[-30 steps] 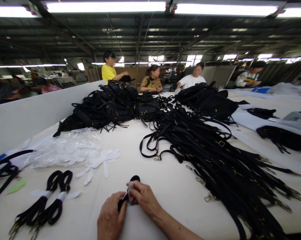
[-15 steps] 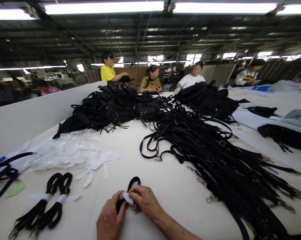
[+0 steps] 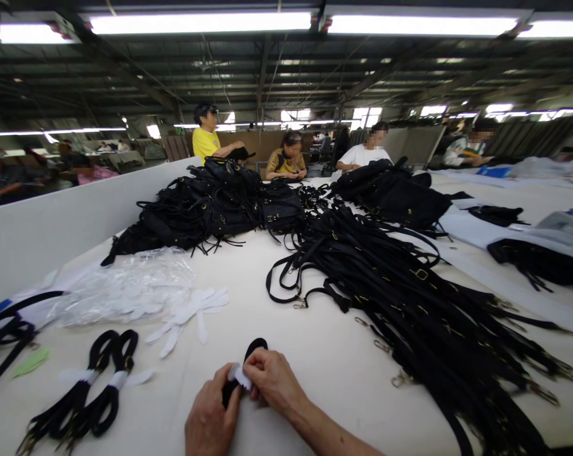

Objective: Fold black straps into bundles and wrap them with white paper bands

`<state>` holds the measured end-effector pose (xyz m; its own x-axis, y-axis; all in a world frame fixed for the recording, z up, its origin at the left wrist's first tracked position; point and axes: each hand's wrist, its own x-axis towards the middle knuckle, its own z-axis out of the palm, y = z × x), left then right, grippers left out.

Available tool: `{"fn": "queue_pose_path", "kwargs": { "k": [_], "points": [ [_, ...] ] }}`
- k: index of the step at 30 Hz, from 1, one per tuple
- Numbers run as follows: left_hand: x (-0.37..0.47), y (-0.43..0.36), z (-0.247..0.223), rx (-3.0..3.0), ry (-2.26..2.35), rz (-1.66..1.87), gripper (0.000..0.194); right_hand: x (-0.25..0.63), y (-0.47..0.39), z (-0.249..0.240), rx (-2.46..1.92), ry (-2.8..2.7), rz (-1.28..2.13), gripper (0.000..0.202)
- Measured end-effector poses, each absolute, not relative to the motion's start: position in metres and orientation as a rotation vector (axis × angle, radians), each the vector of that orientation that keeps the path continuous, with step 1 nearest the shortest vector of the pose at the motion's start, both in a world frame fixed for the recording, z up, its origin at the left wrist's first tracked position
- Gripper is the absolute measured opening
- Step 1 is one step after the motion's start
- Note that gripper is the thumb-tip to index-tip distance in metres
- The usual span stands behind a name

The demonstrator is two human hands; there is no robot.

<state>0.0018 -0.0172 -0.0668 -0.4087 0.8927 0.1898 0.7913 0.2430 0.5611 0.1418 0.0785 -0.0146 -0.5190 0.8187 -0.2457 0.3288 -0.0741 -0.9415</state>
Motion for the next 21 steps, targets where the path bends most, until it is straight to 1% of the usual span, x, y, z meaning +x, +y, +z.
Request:
{"fn": "queue_pose_path", "kwargs": {
  "k": [7, 16, 21],
  "points": [
    [-0.001, -0.017, -0.070, 1.616, 2.332, 0.852, 0.039, 0.143, 0.079, -0.011, -1.233, -1.857, 1.604, 0.015],
    [-0.001, -0.019, -0.073, 1.669, 2.355, 0.855, 0.038, 0.138, 0.079, -0.004, -1.313, -2.104, 1.370, 0.020],
    [-0.002, -0.018, -0.075, 1.674, 2.342, 0.843, 0.039, 0.136, 0.081, -0.006, -1.315, -2.083, 1.453, 0.019]
  ]
}}
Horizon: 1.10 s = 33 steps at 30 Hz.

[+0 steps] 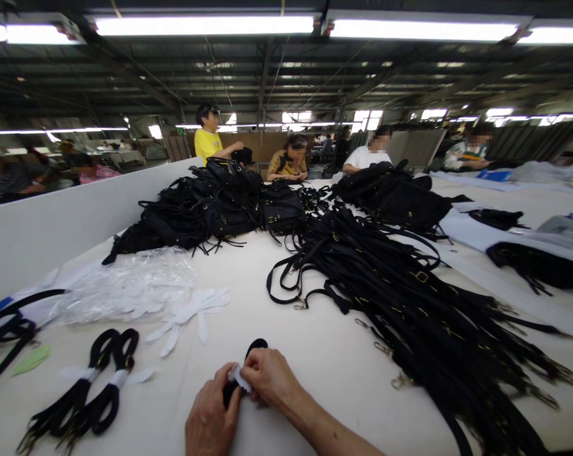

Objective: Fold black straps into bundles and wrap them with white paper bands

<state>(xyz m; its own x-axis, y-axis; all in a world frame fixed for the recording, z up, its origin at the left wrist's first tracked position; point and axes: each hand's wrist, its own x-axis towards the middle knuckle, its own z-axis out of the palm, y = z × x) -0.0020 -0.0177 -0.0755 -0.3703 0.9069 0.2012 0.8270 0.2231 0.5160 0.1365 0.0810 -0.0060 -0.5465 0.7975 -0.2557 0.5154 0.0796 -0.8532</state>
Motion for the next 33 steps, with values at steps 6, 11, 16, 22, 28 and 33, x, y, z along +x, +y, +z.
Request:
{"fn": "queue_pose_path", "kwargs": {
  "k": [6, 11, 16, 22, 28, 33],
  "points": [
    [-0.001, -0.018, -0.072, 1.635, 2.322, 0.820, 0.041, 0.130, 0.085, -0.005, -1.394, -2.104, 1.441, 0.019],
    [-0.002, -0.017, -0.074, 1.649, 2.298, 0.828, 0.041, 0.124, 0.085, -0.006, -1.401, -2.057, 1.493, 0.018],
    [-0.002, -0.019, -0.075, 1.661, 2.307, 0.823, 0.039, 0.123, 0.079, 0.002, -1.345, -2.142, 1.355, 0.021],
    [-0.002, -0.019, -0.075, 1.690, 2.309, 0.863, 0.039, 0.134, 0.077, 0.017, -1.301, -2.228, 1.205, 0.015],
    [-0.002, -0.019, -0.077, 1.665, 2.320, 0.933, 0.035, 0.133, 0.077, 0.005, -1.244, -2.170, 1.212, 0.046],
    [0.000, -0.019, -0.074, 1.715, 2.299, 0.948, 0.030, 0.126, 0.078, -0.003, -1.152, -2.206, 1.173, 0.054]
  ]
}}
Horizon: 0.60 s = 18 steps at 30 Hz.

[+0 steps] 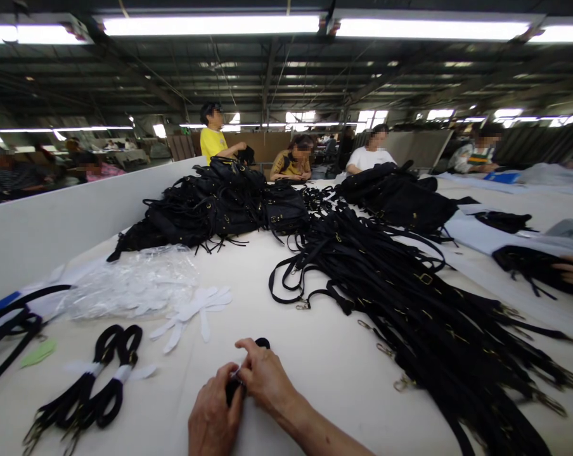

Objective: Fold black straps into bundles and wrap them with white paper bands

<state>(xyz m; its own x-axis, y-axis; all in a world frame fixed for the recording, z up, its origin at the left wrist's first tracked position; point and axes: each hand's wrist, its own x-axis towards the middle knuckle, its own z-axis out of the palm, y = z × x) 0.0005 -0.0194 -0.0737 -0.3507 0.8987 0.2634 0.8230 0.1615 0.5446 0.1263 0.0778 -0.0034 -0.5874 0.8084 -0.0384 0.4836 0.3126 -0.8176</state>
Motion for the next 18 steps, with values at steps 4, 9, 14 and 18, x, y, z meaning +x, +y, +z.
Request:
{"fn": "queue_pose_path", "kwargs": {
  "k": [4, 9, 14, 18],
  "points": [
    [0.001, -0.019, -0.073, 1.710, 2.301, 0.962, 0.028, 0.129, 0.085, 0.004, -1.124, -2.333, 1.196, 0.049],
    [0.000, -0.019, -0.071, 1.693, 2.274, 0.952, 0.028, 0.130, 0.098, 0.022, -1.127, -2.547, 0.878, 0.040],
    [0.001, -0.019, -0.067, 1.613, 2.254, 0.952, 0.030, 0.122, 0.111, 0.024, -0.935, -2.734, 0.950, 0.032],
    [0.001, -0.018, -0.066, 1.507, 2.254, 0.963, 0.029, 0.118, 0.120, 0.021, -0.906, -2.795, 1.034, 0.027]
  ]
}}
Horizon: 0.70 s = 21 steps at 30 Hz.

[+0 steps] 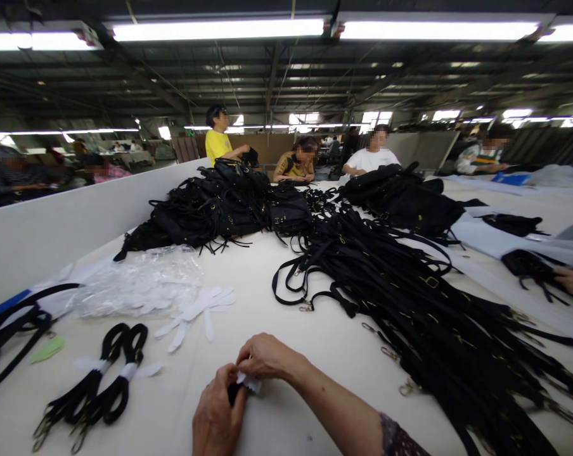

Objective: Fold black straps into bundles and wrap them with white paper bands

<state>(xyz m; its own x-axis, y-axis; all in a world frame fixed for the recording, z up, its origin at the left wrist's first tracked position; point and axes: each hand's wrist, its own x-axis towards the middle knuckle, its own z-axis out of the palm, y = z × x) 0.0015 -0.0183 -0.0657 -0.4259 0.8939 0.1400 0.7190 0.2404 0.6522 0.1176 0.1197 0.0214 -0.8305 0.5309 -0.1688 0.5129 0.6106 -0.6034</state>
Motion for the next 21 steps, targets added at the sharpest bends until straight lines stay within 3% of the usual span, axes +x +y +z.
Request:
{"fn": "queue_pose_path", "kwargs": {
  "k": [8, 21],
  "points": [
    [0.004, -0.018, -0.064, 1.465, 2.261, 0.995, 0.029, 0.125, 0.117, 0.020, -0.689, -2.845, 0.863, 0.033],
    [0.003, -0.018, -0.063, 1.536, 2.267, 1.049, 0.034, 0.143, 0.106, 0.017, -0.536, -2.721, 0.448, 0.012]
  ]
}}
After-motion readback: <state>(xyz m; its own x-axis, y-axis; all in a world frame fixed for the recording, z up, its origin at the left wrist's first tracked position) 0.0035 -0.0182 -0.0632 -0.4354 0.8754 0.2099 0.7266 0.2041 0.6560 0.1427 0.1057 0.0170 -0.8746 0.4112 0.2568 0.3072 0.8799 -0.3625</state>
